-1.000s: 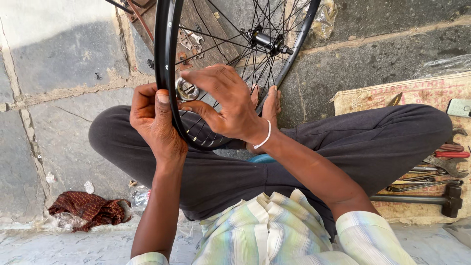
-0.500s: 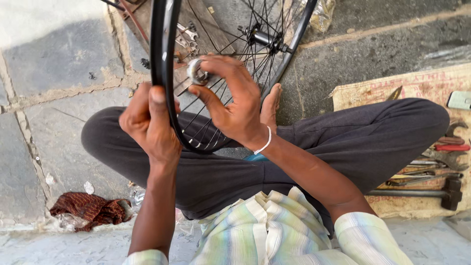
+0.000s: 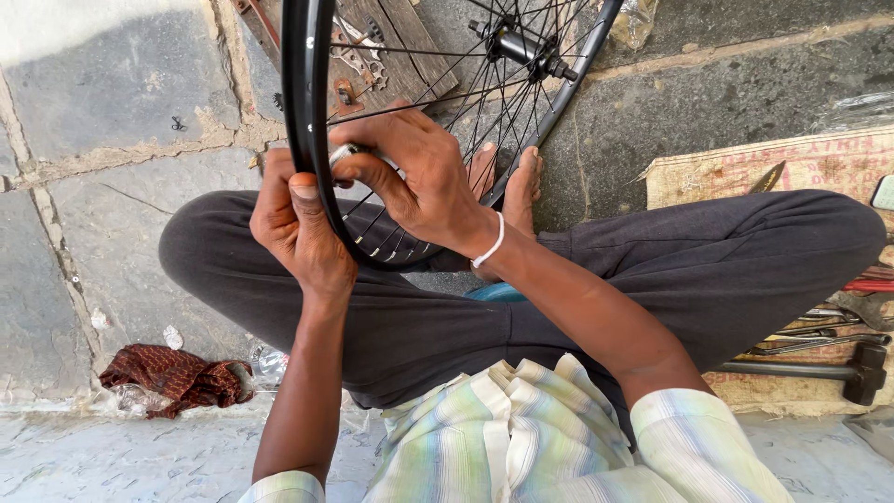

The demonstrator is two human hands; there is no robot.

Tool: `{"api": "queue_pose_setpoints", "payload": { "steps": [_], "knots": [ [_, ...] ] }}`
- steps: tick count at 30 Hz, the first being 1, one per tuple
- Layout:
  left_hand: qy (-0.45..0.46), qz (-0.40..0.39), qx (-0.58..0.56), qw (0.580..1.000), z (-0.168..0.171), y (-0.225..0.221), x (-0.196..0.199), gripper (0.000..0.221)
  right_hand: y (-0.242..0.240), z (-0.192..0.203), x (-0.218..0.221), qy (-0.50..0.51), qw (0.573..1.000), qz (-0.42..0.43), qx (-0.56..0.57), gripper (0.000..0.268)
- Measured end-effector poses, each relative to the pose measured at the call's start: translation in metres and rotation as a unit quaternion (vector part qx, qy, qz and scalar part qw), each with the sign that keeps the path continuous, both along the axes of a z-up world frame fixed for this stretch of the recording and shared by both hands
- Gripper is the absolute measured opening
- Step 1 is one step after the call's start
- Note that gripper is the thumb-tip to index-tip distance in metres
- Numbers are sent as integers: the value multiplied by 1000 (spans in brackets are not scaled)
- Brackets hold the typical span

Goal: The person works on a bicycle wheel by hand, inserting and tightening spokes through the rim.

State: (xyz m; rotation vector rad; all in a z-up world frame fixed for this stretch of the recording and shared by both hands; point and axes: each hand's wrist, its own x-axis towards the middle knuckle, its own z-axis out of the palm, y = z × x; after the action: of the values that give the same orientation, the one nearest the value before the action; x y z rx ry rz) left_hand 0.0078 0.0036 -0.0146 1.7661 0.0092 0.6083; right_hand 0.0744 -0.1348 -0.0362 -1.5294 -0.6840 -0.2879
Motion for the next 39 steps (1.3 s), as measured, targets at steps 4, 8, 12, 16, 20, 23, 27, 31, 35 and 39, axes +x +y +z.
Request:
{"api": "queue_pose_setpoints", "payload": {
  "steps": [4,8,12,16,20,23,27,31,35,39],
  "knots": [
    [18,-13,-21,1000,1,2,-1,48,4,-3,-3,-70,996,11,60,47],
    [17,-29,-97,995,-4,2,-3,49,7,-14,-5,-98,995,-18,9,34],
    [-6,-9,-94,996,-8,0,-5,42,15,-11,-4,57,990,-3,127,28],
    [13,-24,-90,996,-7,-2,-8,41,2,-2,-5,-46,997,-11,59,34],
    [-4,-11,-135,991,7,-11,0,39,-12,3,-7,-92,995,-3,-34,31],
    [-35,24,-104,994,30,-9,21,53,-11,8,-10,-66,996,-51,-13,27],
    [17,-60,-31,998,46,1,37,50,-15,13,-24,-83,979,-184,13,31],
    [28,-34,-3,999,29,-2,18,48,-23,12,-35,59,968,-236,-54,37],
    [-19,-10,-78,997,4,-18,1,42,-27,7,-31,-29,989,-129,-62,34],
    [-15,-3,-96,995,-3,-17,-7,35,-25,10,-28,-43,996,-43,-69,35]
  ]
}}
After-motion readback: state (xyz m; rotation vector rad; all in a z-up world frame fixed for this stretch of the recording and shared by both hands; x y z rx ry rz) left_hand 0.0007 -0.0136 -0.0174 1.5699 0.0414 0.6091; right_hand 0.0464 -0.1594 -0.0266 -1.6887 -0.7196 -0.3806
